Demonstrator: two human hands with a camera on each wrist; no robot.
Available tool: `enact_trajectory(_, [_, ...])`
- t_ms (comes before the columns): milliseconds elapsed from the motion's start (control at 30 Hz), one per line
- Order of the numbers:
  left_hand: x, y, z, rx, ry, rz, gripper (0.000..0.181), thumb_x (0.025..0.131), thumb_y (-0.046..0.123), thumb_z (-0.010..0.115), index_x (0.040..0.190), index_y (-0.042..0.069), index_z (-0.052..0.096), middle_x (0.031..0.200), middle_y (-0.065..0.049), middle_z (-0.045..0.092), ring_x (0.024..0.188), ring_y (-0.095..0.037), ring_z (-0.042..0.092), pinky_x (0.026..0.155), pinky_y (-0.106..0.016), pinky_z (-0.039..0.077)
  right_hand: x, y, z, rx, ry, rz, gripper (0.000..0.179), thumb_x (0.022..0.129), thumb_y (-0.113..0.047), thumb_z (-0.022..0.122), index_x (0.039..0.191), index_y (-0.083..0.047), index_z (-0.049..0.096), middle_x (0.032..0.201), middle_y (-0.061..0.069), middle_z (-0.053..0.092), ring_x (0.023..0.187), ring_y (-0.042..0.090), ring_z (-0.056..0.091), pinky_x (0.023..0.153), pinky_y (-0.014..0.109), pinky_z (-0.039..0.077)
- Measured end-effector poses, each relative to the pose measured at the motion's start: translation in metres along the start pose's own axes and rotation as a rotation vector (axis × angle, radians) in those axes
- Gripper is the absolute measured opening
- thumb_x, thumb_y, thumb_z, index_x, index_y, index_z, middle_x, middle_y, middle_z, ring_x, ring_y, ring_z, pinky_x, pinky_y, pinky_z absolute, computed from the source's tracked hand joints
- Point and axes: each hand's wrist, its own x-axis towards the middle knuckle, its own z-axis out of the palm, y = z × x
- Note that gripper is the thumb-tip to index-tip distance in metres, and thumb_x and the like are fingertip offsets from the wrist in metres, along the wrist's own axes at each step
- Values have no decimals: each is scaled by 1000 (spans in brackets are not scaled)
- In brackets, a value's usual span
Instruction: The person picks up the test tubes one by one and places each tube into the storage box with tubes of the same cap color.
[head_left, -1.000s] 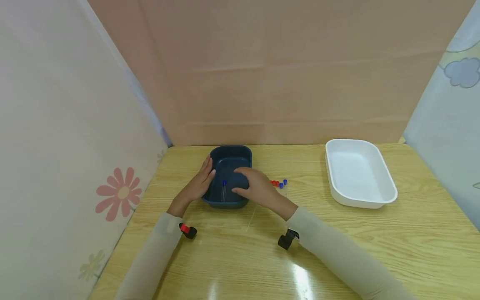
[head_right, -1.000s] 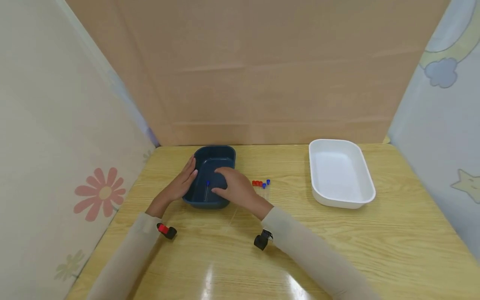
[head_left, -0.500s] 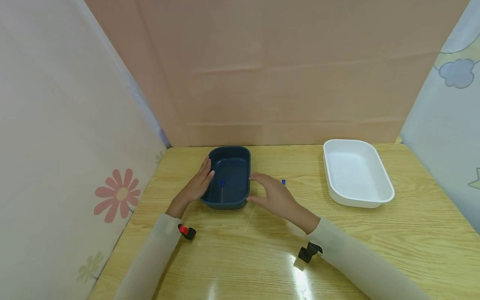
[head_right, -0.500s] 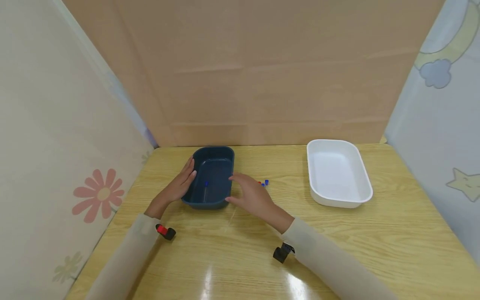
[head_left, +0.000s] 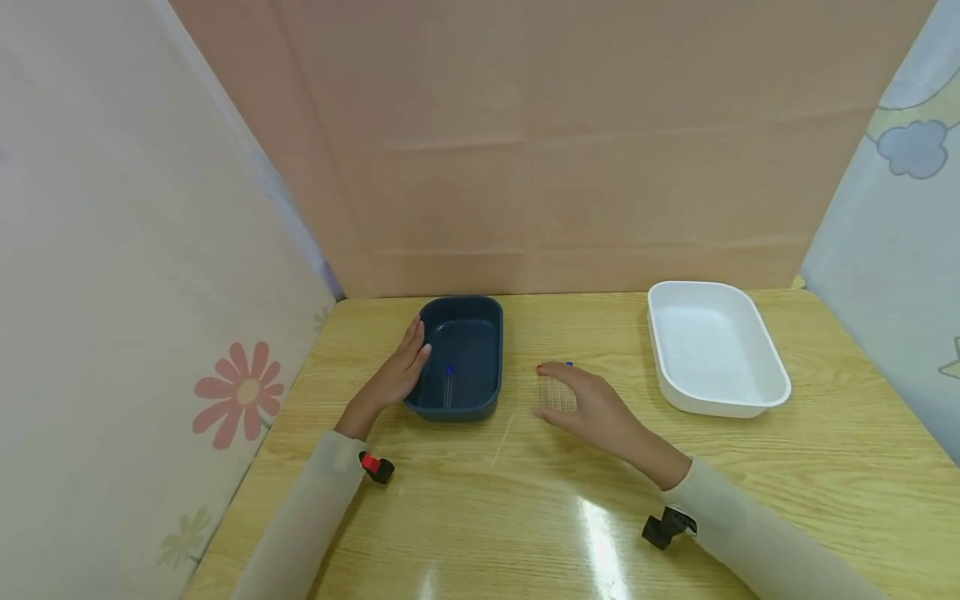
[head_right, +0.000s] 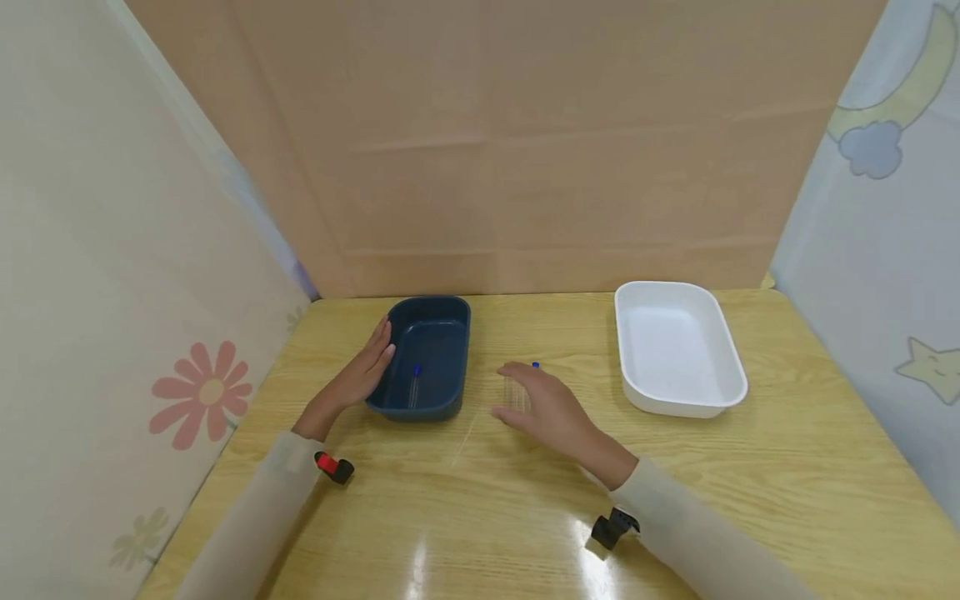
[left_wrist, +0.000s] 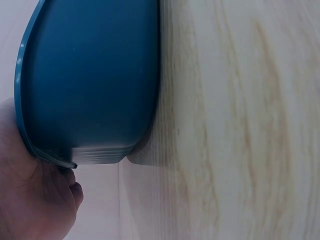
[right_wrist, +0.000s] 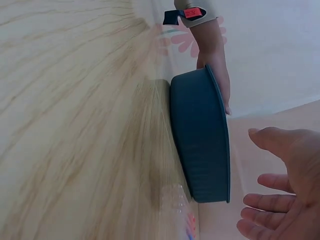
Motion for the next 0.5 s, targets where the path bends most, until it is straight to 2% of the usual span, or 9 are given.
enact_trajectory(167, [0, 0, 0, 7, -1, -6, 66, 113, 39, 22, 161, -2, 1, 169, -7, -14, 155, -30, -4, 123, -54, 9, -7, 6, -8, -7, -15, 19, 62, 84, -26, 86, 136, -4, 61, 138, 16, 62, 123, 36, 61, 97, 53, 51])
enact_trajectory(333, [0, 1, 0, -17, 5, 6, 64, 114, 36, 23, 161, -2, 0, 169, -8, -14, 155, -32, -5, 122, -56, 9, -11, 13, -13, -59, -24, 47, 67, 85, -31, 85, 139, -2, 57, 140, 18, 60, 126, 39, 59, 100, 55, 49])
enact_trajectory(500, [-1, 1, 1, -11, 8, 7, 66, 113, 40, 21, 161, -1, -1, 169, -8, -14, 155, -35, -4, 122, -56, 10, -14, 23, -18, -101, -51, 68, 72, 85, -32, 84, 142, 1, 53, 142, 22, 56, 128, 43, 55, 102, 57, 47])
